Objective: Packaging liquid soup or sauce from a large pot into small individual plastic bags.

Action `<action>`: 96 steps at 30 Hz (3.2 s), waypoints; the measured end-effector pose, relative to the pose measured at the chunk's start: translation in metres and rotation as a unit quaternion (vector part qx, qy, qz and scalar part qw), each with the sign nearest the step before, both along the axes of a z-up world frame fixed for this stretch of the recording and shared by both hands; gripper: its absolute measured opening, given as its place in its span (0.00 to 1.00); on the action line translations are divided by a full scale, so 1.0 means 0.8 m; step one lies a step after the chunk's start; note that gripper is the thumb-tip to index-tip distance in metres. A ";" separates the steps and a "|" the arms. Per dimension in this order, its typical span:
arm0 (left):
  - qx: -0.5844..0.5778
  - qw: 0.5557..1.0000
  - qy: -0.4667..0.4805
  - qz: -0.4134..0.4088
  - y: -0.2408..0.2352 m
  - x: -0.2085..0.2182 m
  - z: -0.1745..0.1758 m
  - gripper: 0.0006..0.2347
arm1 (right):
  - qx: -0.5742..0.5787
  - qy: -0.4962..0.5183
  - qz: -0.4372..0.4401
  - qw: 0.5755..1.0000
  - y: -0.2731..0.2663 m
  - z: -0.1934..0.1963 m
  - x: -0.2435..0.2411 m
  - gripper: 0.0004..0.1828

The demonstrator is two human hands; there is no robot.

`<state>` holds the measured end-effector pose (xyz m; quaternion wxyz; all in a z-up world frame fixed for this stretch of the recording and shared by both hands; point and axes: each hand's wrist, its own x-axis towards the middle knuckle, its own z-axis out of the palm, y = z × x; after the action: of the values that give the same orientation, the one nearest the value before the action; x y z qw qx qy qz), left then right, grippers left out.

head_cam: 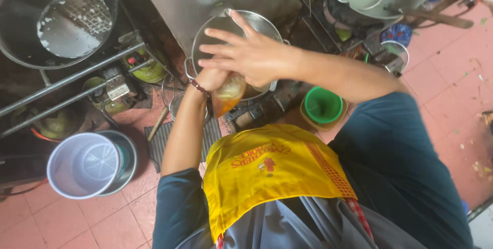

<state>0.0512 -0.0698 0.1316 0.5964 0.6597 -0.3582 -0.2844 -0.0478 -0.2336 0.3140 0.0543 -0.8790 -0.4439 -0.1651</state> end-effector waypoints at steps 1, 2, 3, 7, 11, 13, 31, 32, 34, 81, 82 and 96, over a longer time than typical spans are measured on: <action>0.025 0.999 -0.024 -0.016 0.002 -0.001 0.021 0.11 | -0.047 -0.037 -0.047 0.997 0.004 -0.005 -0.007 0.48; 0.050 0.997 -0.048 -0.032 0.003 -0.002 0.042 0.11 | -0.094 -0.073 -0.093 0.988 0.008 -0.010 -0.015 0.54; 0.052 0.997 -0.048 -0.040 0.004 0.001 0.041 0.11 | -0.093 -0.073 -0.101 0.988 0.013 -0.002 -0.017 0.54; 0.075 0.985 -0.143 -0.066 0.012 0.019 0.013 0.10 | -0.131 0.089 -0.220 0.962 0.020 -0.025 -0.016 0.57; 0.149 0.964 -0.171 -0.137 0.033 0.019 0.023 0.10 | -0.086 0.210 -0.285 0.931 -0.015 -0.107 -0.014 0.12; 0.115 0.954 -0.167 -0.221 0.041 -0.006 0.080 0.10 | -0.015 0.303 -0.248 0.920 -0.009 -0.074 -0.042 0.10; -0.075 0.846 -0.401 -0.343 -0.098 -0.192 0.094 0.03 | 0.771 0.173 -0.477 0.384 0.089 -0.244 -0.375 0.16; -0.098 0.858 -0.372 -0.340 -0.112 -0.211 0.098 0.02 | 0.858 0.105 -0.408 0.294 0.098 -0.246 -0.382 0.15; -0.165 0.852 -0.350 -0.353 -0.125 -0.254 0.122 0.03 | 0.941 0.094 -0.252 0.205 0.118 -0.222 -0.397 0.15; -0.061 0.702 -0.073 -0.706 -0.201 -1.182 -0.293 0.04 | 0.183 -0.263 -0.942 -0.099 0.158 -0.356 -1.063 0.12; -0.018 0.674 -0.097 -0.732 -0.198 -1.190 -0.323 0.05 | 0.199 -0.248 -0.941 -0.116 0.161 -0.367 -1.065 0.11; 0.375 0.492 0.200 -0.760 -0.180 -1.259 -0.458 0.10 | 0.296 -0.151 -0.936 -0.114 0.169 -0.432 -1.137 0.09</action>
<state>-0.9563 -0.2141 -0.2348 -0.0986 0.2197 -0.4516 -0.8591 -0.9572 -0.0988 -0.0313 -0.0328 0.2743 -0.9143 0.2961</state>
